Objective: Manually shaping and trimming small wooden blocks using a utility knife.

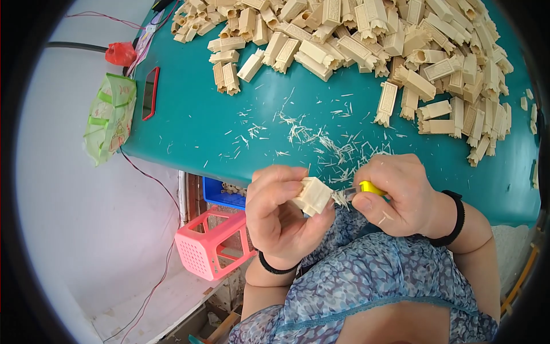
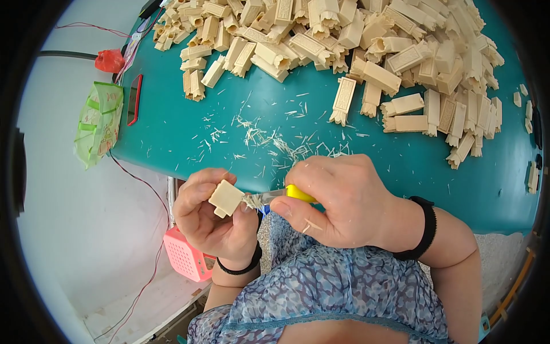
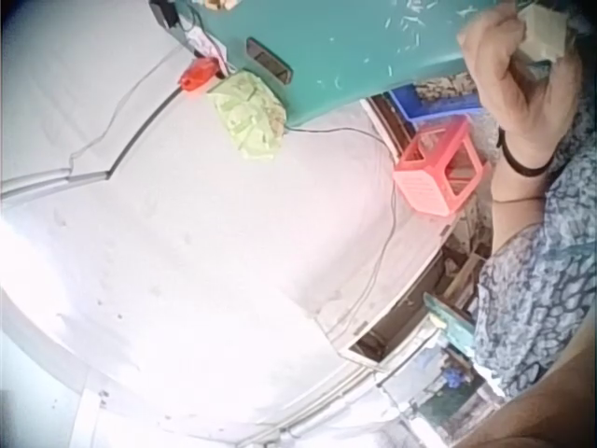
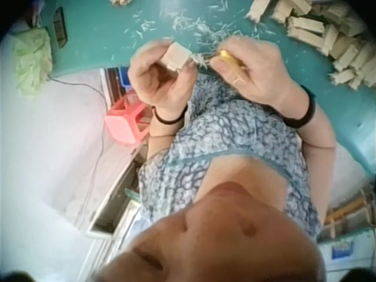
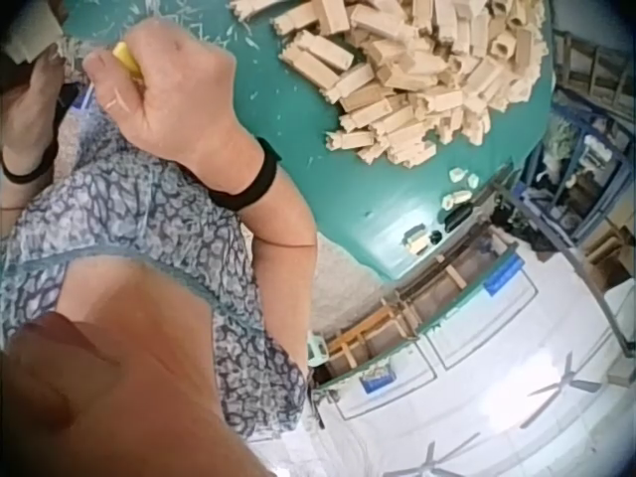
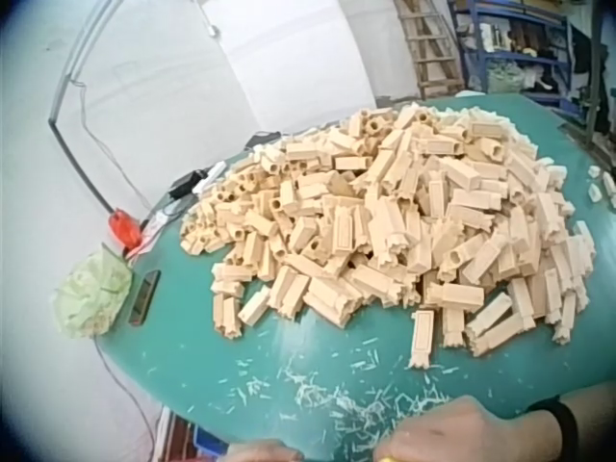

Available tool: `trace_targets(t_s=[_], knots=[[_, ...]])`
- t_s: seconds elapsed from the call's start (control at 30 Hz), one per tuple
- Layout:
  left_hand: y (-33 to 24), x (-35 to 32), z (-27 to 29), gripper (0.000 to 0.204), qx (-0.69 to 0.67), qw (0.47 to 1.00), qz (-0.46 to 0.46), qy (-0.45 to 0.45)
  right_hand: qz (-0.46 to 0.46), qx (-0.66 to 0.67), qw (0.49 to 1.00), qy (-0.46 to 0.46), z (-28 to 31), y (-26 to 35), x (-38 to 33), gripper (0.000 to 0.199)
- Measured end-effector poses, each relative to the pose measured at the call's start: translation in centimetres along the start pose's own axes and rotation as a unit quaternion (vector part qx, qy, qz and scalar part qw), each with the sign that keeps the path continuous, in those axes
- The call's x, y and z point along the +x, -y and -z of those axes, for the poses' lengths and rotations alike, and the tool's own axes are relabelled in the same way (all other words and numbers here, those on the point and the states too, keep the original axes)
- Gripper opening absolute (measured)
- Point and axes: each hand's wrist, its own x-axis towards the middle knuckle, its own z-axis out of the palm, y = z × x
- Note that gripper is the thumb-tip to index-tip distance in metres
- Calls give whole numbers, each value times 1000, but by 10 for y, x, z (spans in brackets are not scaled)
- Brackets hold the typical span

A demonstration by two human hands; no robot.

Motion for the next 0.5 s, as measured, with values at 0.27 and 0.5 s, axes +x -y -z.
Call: trace_targets(t_s=[0.27, 0.5], knots=[[1, 1, 2, 45, 21, 999, -13, 24, 7, -8, 1000, 6, 1, -2, 0, 22], [1, 3, 5, 45, -44, 997, 11, 60, 30, -33, 999, 0, 2, -5, 0, 23]])
